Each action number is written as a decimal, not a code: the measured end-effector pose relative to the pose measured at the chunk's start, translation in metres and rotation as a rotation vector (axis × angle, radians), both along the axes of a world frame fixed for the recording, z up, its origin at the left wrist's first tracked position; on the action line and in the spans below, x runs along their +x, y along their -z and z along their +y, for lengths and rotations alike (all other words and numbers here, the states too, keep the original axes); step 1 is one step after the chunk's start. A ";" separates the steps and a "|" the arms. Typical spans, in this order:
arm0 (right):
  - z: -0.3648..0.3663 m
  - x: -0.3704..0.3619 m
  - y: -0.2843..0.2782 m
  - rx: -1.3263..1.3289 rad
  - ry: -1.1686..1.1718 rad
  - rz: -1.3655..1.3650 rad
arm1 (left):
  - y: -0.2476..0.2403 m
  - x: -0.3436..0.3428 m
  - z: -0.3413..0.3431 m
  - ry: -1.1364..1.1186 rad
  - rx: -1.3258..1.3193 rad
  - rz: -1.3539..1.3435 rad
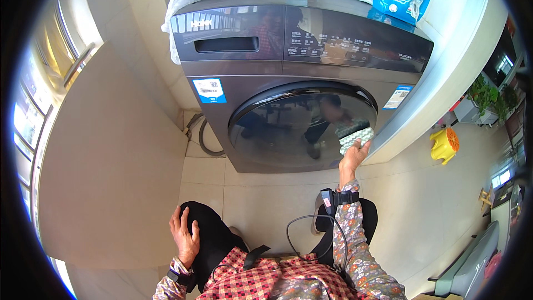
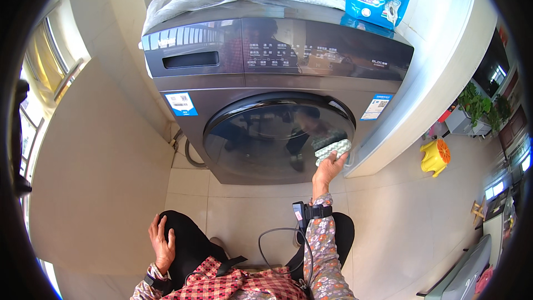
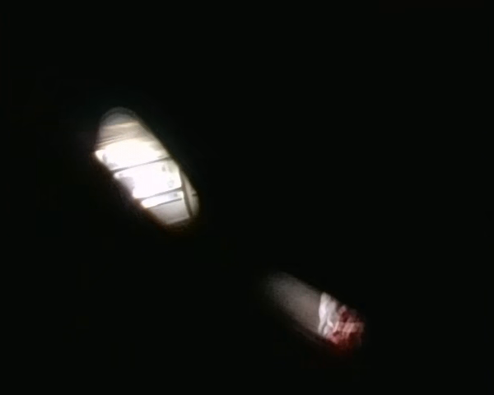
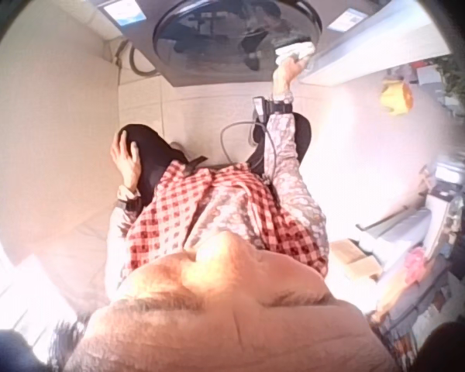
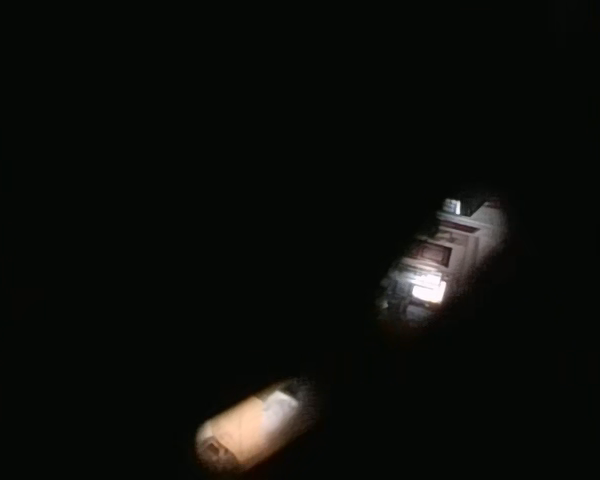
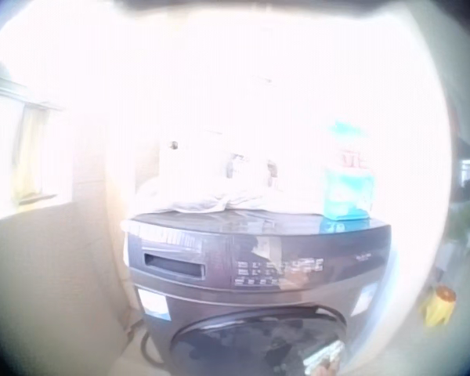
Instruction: The person wipes the front and door of a washing machine with a cloth, then cleans the side of a cabinet, the window sill, and a small table with potted plants. The person also adjusts the camera strap on their arm.
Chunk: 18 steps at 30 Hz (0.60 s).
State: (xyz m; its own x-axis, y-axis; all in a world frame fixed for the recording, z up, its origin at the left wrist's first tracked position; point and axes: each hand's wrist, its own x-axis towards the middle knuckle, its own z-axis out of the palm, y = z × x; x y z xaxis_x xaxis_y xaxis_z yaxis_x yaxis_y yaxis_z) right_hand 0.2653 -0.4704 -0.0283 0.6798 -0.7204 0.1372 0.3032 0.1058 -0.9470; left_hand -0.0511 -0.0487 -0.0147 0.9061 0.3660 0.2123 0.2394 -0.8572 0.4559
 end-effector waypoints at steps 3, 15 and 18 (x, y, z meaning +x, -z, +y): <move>0.024 -0.003 -0.006 -0.372 0.111 0.035 | 0.002 0.000 0.001 -0.001 -0.005 -0.001; 0.081 -0.028 0.003 -1.201 -0.087 -0.180 | 0.000 -0.001 0.000 -0.006 -0.015 -0.008; 0.040 -0.010 0.012 -0.934 0.124 -0.133 | 0.002 0.000 0.000 -0.002 -0.009 -0.011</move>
